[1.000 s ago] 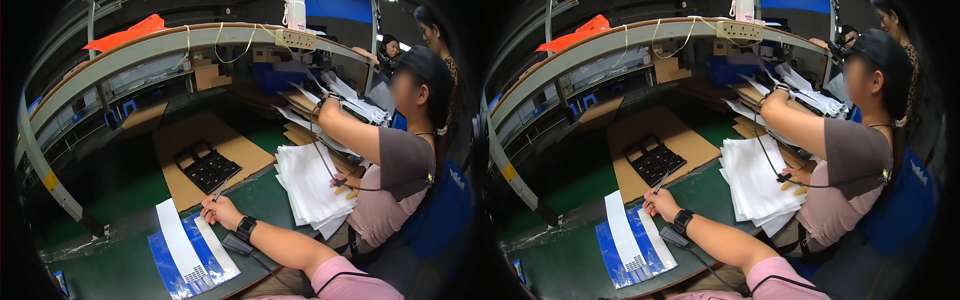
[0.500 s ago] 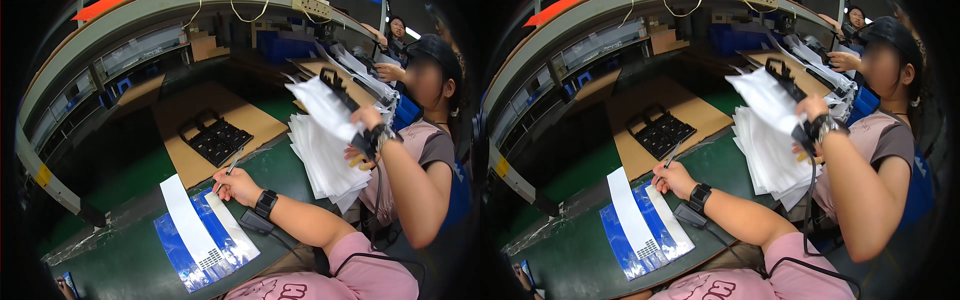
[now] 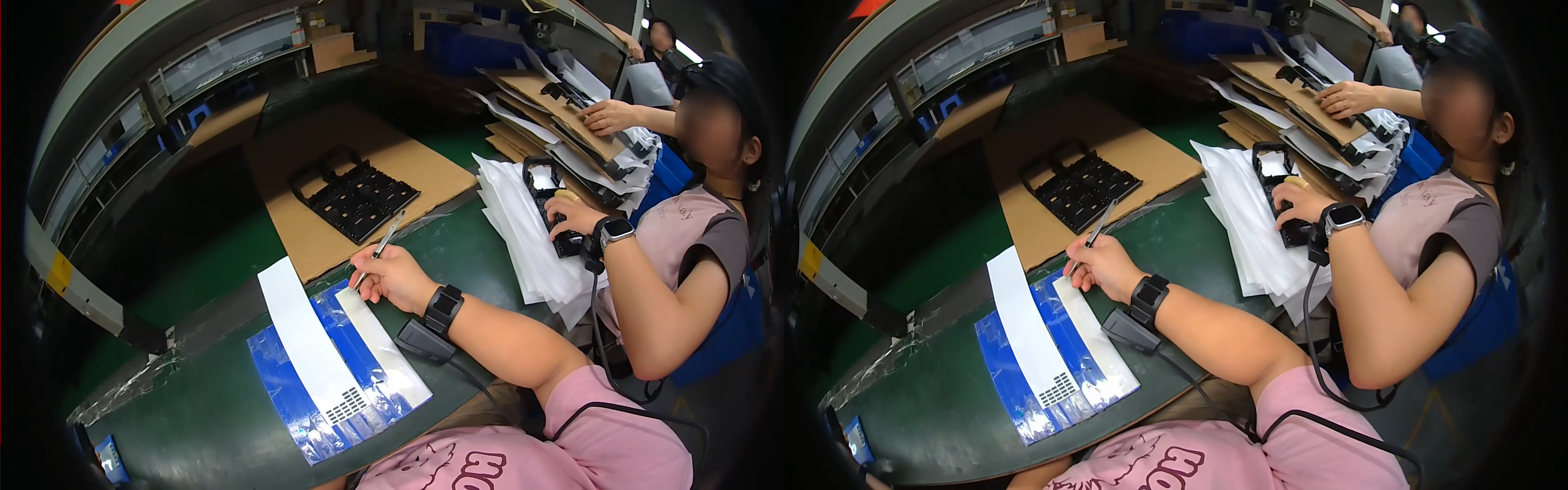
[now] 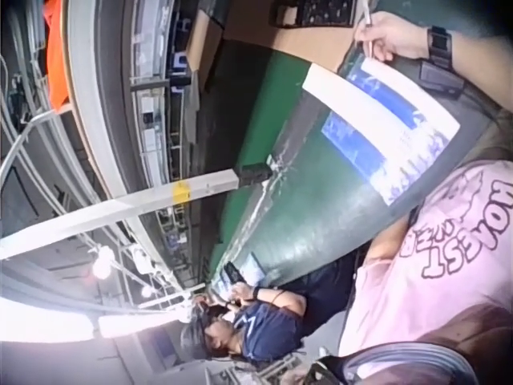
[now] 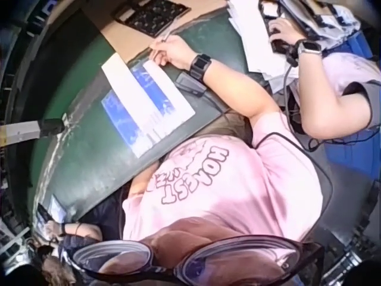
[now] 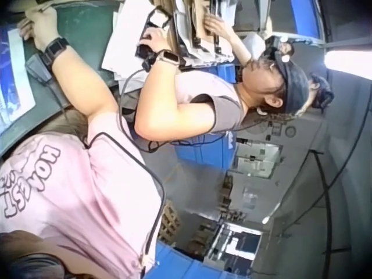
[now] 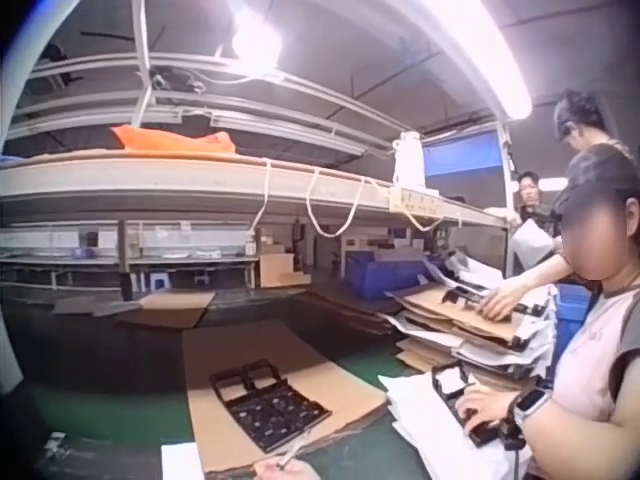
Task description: Assembling a plastic housing using tweezers.
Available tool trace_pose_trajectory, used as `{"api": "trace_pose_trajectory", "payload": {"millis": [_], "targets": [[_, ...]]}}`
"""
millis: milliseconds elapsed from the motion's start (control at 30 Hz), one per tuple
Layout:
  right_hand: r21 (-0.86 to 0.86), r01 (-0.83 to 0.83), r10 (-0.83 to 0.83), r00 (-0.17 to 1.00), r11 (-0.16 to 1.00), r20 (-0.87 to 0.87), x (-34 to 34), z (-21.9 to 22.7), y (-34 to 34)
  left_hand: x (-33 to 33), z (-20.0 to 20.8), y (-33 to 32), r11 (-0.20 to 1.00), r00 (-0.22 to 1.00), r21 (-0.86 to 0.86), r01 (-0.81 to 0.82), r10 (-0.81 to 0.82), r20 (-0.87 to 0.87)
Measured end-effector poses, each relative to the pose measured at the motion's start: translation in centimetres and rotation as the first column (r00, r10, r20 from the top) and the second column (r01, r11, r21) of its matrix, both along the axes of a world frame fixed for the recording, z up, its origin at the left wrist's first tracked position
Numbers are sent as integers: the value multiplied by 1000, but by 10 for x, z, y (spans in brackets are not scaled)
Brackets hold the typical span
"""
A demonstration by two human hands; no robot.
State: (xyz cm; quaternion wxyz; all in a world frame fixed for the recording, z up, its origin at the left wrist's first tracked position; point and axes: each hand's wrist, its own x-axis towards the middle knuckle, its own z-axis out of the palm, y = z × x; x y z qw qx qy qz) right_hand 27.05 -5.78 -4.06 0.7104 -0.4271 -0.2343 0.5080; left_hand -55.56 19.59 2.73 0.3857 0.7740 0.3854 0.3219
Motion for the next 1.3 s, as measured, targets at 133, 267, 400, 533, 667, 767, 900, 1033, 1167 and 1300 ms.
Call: {"api": "trace_pose_trajectory", "payload": {"millis": [133,267,400,533,667,767,900,1033,1167,1300], "targets": [[-14,6,-5,1000,1000,19,1,0,1,14,-5,-17,996,996,-38,78,-79,-40],[2,3,-3,1000,1000,-5,-4,5,1,48,-4,-45,985,984,-69,157,-161,-69],[2,13,-13,999,1000,-32,6,-10,1,108,5,-60,957,953,-144,253,-272,-134],[-9,8,-8,1000,1000,-25,-1,-2,-2,139,35,-96,937,920,-184,298,-333,-207],[-10,13,-13,999,1000,-30,0,1,-5,179,67,-125,917,876,-225,329,-385,-290],[-17,9,-9,1000,1000,-28,-1,3,-2,215,79,-139,895,836,-269,356,-433,-336],[-7,-3,3,1000,1000,-22,0,0,0,269,87,-161,852,773,-353,387,-508,-380],[-25,-1,1,1000,1000,-8,2,5,0,328,96,-171,792,682,-435,427,-598,-420],[-11,-2,1,1000,1000,-26,1,2,1,392,99,-175,722,573,-502,475,-687,-446],[-1,-4,4,1000,1000,-28,5,-4,-2,456,95,-181,652,470,-557,515,-758,-453]]}}
